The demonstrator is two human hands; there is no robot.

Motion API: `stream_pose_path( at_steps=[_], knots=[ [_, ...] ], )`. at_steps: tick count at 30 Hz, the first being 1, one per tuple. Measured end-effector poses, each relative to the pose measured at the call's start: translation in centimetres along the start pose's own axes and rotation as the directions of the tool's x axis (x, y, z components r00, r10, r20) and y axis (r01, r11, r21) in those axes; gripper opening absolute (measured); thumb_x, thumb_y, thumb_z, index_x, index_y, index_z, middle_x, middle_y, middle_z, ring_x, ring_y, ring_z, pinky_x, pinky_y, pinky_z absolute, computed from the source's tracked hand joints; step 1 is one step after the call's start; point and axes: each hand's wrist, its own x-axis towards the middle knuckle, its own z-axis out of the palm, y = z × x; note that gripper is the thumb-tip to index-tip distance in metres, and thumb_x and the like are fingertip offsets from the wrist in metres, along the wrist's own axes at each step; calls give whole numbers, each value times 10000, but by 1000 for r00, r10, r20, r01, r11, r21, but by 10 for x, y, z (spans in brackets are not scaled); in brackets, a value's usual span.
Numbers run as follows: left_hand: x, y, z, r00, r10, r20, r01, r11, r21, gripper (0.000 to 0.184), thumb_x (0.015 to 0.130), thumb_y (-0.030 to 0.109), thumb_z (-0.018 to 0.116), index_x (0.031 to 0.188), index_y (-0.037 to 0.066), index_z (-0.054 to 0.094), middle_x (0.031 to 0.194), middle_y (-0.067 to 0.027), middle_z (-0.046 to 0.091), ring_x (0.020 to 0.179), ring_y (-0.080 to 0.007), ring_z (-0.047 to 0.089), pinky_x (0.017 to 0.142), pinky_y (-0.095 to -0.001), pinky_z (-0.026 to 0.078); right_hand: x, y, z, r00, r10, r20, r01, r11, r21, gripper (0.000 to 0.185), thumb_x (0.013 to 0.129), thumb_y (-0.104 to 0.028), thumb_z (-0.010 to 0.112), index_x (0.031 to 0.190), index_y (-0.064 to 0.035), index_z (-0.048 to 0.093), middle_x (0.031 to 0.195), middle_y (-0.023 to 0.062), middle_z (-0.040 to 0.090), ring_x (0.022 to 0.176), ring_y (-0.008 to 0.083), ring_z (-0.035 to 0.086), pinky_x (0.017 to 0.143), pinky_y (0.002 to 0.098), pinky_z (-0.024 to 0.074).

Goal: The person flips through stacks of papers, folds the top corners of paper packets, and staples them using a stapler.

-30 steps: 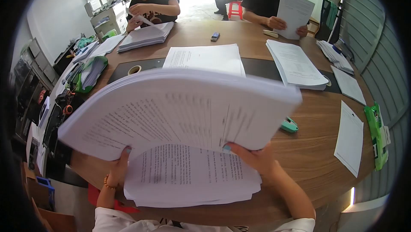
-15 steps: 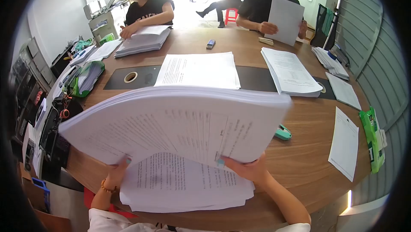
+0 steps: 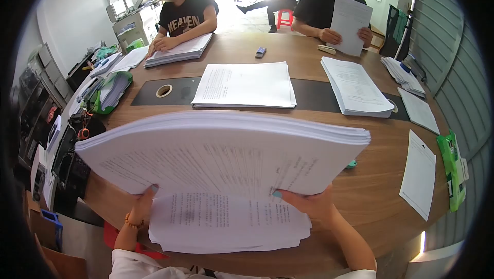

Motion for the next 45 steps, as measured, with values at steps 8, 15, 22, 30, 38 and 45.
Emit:
stream_pose_path(
  at_steps=[8,15,22,30,38,45],
  knots=[
    [-3,6,0,992,-30,122,36,998,-53,153,761,-57,617,912,-39,625,885,-93,649,797,-155,613,709,-270,504,-3,-3,4,985,172,11,-172,985,0,334,643,27,743,950,28,610,889,101,650,779,159,628,671,274,526],
    [-3,7,4,994,-55,92,59,998,-36,132,781,-45,605,911,-37,622,889,-94,648,811,-156,609,714,-269,497,-5,5,3,984,172,-51,-173,985,-5,327,632,12,763,929,26,627,885,102,661,771,149,640,662,267,532],
    [-2,9,7,998,-44,49,45,998,-32,122,783,-35,614,903,-29,631,878,-80,650,801,-146,606,713,-265,492,-4,3,3,993,118,-30,-120,991,-62,311,661,51,724,950,26,610,902,100,646,808,160,620,696,285,524],
    [-8,19,5,948,-319,-10,319,948,2,136,785,52,659,902,-15,640,866,-55,643,786,-131,582,724,-264,471,3,3,-4,992,124,-20,-121,987,102,364,609,-45,789,927,30,628,880,92,657,798,137,618,704,270,506],
    [0,25,11,971,-232,-64,232,973,-19,123,816,59,622,907,-23,634,891,-29,618,804,-111,546,748,-254,443,20,-18,10,998,-21,-57,26,996,88,215,709,-33,723,901,25,645,848,86,661,756,117,616,649,236,496],
    [2,19,10,993,-97,-68,93,994,-61,258,774,35,648,1001,-34,546,970,-67,589,845,-137,554,758,-265,457,19,-17,12,999,-23,-37,27,996,89,210,708,-61,736,880,20,645,846,81,662,725,108,615,605,224,490]
  ],
)
